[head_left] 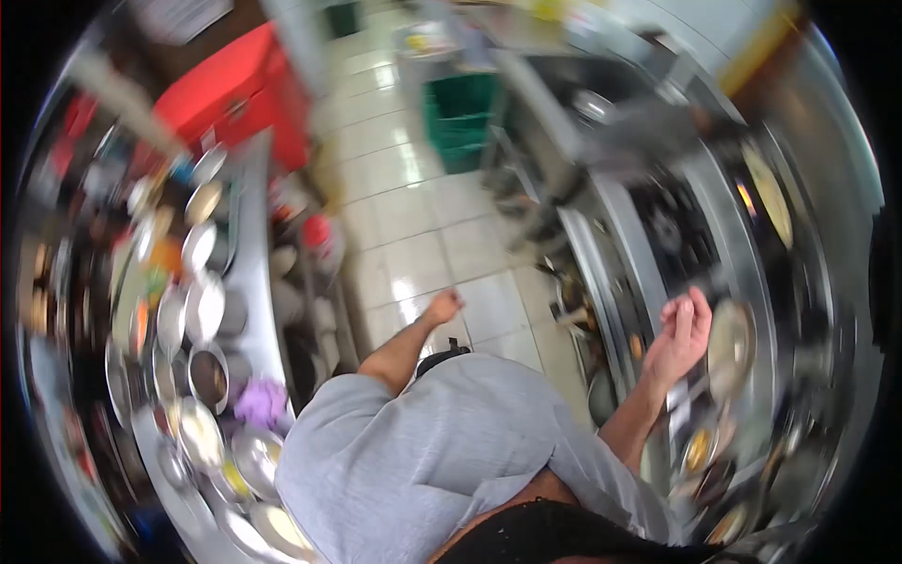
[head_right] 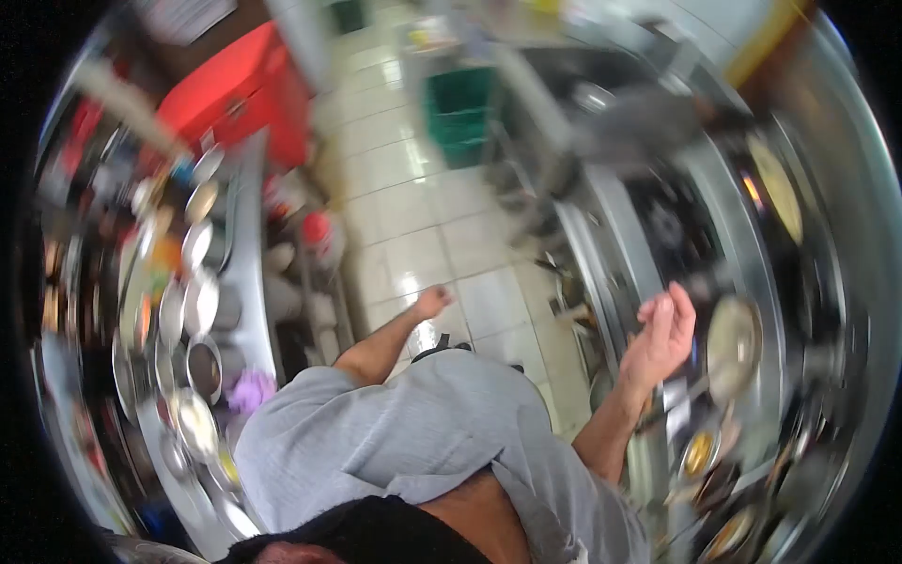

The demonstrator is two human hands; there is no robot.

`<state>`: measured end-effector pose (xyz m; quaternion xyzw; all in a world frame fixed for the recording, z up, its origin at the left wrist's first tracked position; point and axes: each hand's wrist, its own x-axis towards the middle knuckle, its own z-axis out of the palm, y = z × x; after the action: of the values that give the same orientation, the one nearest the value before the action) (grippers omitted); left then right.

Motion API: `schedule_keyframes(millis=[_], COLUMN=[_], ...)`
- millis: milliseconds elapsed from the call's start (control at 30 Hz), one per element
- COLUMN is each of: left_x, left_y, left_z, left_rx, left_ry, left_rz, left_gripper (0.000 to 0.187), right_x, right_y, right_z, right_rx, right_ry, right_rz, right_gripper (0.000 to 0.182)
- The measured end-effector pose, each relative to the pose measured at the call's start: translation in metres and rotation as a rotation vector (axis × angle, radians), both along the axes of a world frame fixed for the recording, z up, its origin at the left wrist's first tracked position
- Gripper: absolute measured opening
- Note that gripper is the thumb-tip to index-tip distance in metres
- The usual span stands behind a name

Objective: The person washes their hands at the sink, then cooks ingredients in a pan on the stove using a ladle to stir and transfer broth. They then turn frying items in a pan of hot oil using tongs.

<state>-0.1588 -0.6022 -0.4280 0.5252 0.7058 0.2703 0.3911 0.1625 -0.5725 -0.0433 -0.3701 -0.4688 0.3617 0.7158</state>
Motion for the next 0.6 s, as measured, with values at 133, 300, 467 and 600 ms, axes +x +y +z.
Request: schedule_keyframes(millis=[133, 300, 467, 600], left_x=[-0.016, -0.064, -0.138, -0.202], left_y=[-0.005, -0.027, -0.018, -0.012], left_z=[0.022, 0.093, 0.12, 0.193], left_rx=[0.124, 0.059, 0.34, 0.552], left_ry=[-0.244, -0.154, -0.076, 0.275], left_rz=[0.16, 0.489, 0.81, 0.934], left_gripper=[0.026, 0.031, 0.022, 0.021], right_x=[-0.073, -0.168, -0.255, -0.311], right_y=[0.073, 0.154, 0.217, 0.263], right_z=[-0.043, -0.086, -0.099, -0.093], right_rx=[-0.174, -0.376, -0.391, -0.357], right_ry=[-0.064, -0.086, -0.223, -0.242], right_rz=[0.247, 0.524, 0.729, 0.868], right_gripper=[0.022, 0.019, 0.019, 0.019])
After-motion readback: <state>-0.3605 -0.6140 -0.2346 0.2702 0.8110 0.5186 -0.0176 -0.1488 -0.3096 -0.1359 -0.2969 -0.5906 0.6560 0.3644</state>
